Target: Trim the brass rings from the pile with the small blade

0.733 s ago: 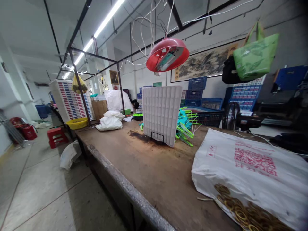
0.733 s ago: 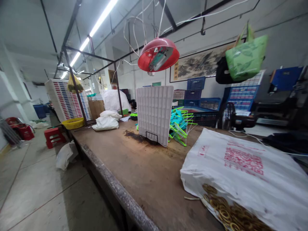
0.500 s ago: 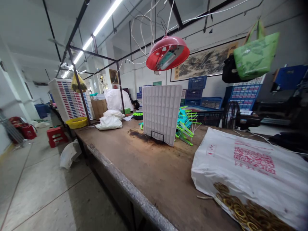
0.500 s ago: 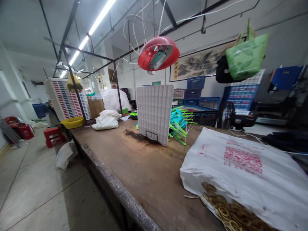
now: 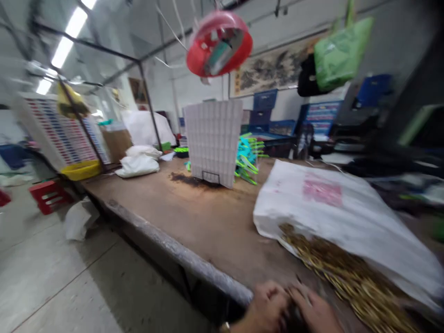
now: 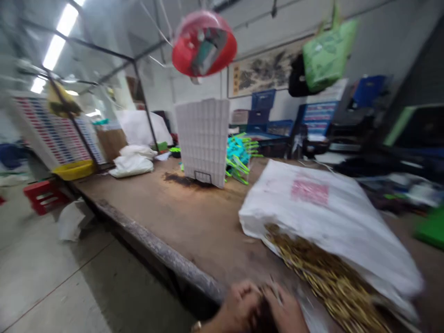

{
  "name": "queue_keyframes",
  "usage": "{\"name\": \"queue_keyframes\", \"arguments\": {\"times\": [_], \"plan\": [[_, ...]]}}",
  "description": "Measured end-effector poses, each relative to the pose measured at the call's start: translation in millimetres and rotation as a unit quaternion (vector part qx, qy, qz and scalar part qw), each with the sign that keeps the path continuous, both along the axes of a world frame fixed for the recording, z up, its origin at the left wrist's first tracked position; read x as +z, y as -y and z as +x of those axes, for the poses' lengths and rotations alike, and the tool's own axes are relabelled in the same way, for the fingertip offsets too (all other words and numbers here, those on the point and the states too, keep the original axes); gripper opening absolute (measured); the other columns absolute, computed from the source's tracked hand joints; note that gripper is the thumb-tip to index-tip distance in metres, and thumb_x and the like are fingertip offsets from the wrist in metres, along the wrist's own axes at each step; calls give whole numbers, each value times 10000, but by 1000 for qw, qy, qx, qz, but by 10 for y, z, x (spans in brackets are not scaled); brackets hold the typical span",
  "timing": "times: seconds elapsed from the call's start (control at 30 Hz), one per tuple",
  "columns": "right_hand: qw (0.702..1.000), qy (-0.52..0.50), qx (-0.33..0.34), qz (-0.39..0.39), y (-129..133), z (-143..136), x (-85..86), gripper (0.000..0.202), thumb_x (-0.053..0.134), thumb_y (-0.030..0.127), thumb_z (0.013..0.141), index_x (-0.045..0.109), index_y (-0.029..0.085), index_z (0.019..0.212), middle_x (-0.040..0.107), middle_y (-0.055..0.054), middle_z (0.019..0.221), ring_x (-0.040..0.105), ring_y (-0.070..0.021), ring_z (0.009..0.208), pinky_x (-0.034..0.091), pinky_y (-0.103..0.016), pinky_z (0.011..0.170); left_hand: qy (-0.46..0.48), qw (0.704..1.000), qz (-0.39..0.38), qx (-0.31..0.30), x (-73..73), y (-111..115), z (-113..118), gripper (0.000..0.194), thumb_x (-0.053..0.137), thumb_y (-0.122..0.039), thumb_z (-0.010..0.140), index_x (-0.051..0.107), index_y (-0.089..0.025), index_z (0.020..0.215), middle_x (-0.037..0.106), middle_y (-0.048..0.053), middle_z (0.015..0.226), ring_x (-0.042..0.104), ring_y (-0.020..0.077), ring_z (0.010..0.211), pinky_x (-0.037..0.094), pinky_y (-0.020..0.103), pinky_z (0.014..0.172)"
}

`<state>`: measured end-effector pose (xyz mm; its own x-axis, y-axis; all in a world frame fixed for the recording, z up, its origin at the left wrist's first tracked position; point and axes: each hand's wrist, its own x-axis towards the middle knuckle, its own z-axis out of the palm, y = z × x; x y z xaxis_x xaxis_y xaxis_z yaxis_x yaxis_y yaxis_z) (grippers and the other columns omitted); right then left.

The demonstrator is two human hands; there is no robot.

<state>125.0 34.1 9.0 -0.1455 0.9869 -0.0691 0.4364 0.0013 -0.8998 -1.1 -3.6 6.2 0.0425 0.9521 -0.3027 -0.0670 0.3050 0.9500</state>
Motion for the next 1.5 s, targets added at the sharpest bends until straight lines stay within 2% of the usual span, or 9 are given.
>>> {"name": "queue_keyframes", "arguments": {"times": [0.1,0.2,0.6,0.7,0.83,0.97,1.23,1.4,1.5], "plan": [[998,-24,20,48,60,-77,186,264,436,412,683,513,203,540,569,-14,555,514,-155,574,411,-252,554,19,999,25,-26,183,71,-66,347,517,-508,675,500,-166,724,450,-46,521,387,61,392,281,192,385],[998,-33,27,54,59,-99,201,263,430,397,740,496,188,593,520,15,558,471,-119,561,378,-231,555,46,997,37,-42,264,64,-124,336,514,-489,713,507,-156,764,451,-52,554,383,42,402,271,167,379],[995,-59,49,70,175,-40,342,247,393,348,832,532,175,724,534,24,591,490,-99,568,370,-215,577,112,991,59,-40,231,131,-111,304,507,-455,780,467,-157,733,440,-60,563,365,26,414,259,148,372],[995,2,44,94,215,17,324,231,375,332,844,529,182,757,538,17,595,493,-105,570,361,-215,574,120,991,57,-35,224,134,-103,302,511,-456,778,449,-164,729,445,-61,560,368,31,413,257,151,370],[972,138,113,155,298,50,249,144,396,155,771,536,187,766,564,0,640,486,-113,583,332,-216,573,99,992,72,-33,208,130,-102,321,511,-472,771,430,-170,699,437,-66,536,357,35,414,262,156,380],[949,215,129,190,337,40,215,260,392,81,690,552,181,869,610,-30,734,509,-139,644,322,-227,593,67,993,92,-28,217,121,-95,346,504,-502,761,429,-173,684,423,-72,508,339,40,407,268,165,386],[949,233,124,172,325,49,237,292,380,85,694,556,180,907,619,-35,732,522,-143,655,310,-224,582,37,992,116,-29,231,137,-100,309,479,-456,797,423,-173,685,412,-68,510,334,44,415,273,171,391],[951,210,184,135,297,54,264,197,372,111,738,538,179,819,602,-20,690,495,-121,605,302,-214,562,33,990,132,-38,201,144,-102,294,487,-436,802,440,-166,695,415,-64,512,332,42,426,276,172,406],[942,259,180,110,257,98,214,206,379,134,753,549,183,859,621,-32,714,518,-135,621,294,-227,557,44,991,119,-44,227,182,-93,299,508,-433,791,441,-163,682,429,-57,521,358,43,438,284,170,414]]}}
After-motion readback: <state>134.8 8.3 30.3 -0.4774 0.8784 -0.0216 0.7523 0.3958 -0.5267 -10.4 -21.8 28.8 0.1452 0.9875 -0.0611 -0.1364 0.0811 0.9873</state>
